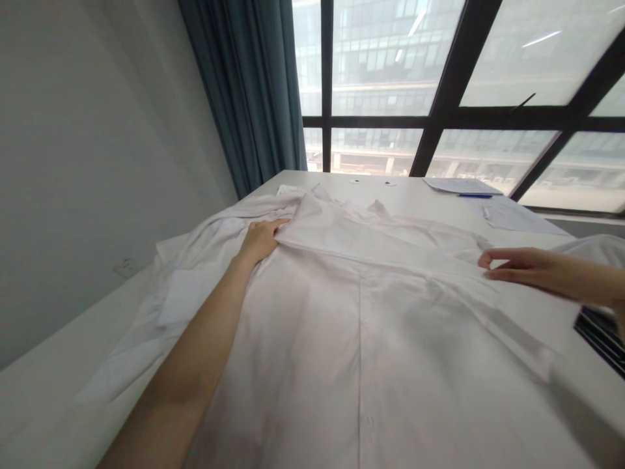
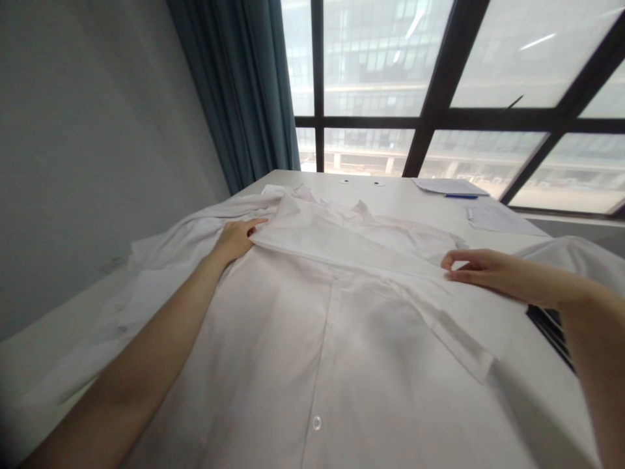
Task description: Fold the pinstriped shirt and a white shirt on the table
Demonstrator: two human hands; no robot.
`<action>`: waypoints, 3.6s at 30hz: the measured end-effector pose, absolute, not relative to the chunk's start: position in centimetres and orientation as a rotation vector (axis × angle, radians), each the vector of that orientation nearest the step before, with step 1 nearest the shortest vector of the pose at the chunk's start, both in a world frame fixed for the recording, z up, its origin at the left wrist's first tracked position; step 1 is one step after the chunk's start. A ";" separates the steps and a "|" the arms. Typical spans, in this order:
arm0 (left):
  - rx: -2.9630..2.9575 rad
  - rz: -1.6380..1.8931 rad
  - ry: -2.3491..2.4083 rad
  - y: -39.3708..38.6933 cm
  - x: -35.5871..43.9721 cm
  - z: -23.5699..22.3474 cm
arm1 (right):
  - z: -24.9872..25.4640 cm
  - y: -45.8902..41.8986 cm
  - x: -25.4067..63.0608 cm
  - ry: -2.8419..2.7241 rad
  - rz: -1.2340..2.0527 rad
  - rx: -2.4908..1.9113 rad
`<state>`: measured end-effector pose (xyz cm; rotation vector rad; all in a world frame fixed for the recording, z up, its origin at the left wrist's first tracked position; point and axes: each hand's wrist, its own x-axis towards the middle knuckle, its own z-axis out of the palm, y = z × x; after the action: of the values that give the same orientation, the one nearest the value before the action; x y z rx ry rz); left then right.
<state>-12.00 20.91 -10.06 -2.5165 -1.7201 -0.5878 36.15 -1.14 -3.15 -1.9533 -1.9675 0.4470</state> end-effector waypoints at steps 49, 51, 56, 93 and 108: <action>-2.282 -0.448 -2.147 31.6 -2.8 -9.9 | -15.1 -0.7 22.8 -2.265 -0.026 -1.635; -2.284 -0.473 -2.103 31.7 -2.7 -9.8 | -14.9 -0.8 22.7 -2.272 -0.055 -1.640; -2.253 -0.510 -1.931 29.7 -1.5 -9.7 | -14.5 -1.0 22.4 -2.342 -0.171 -1.512; -2.291 -0.506 -1.870 20.3 -8.2 -12.6 | -14.5 -1.0 23.5 -2.251 0.429 -1.317; -2.732 -0.508 -1.193 11.9 -2.9 -13.0 | -15.4 -0.7 23.6 -2.127 0.350 -1.314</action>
<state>-2.91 11.92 -13.01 -2.7318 -1.1932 -0.5082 23.62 -0.74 -15.45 -1.3143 -2.1274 0.3498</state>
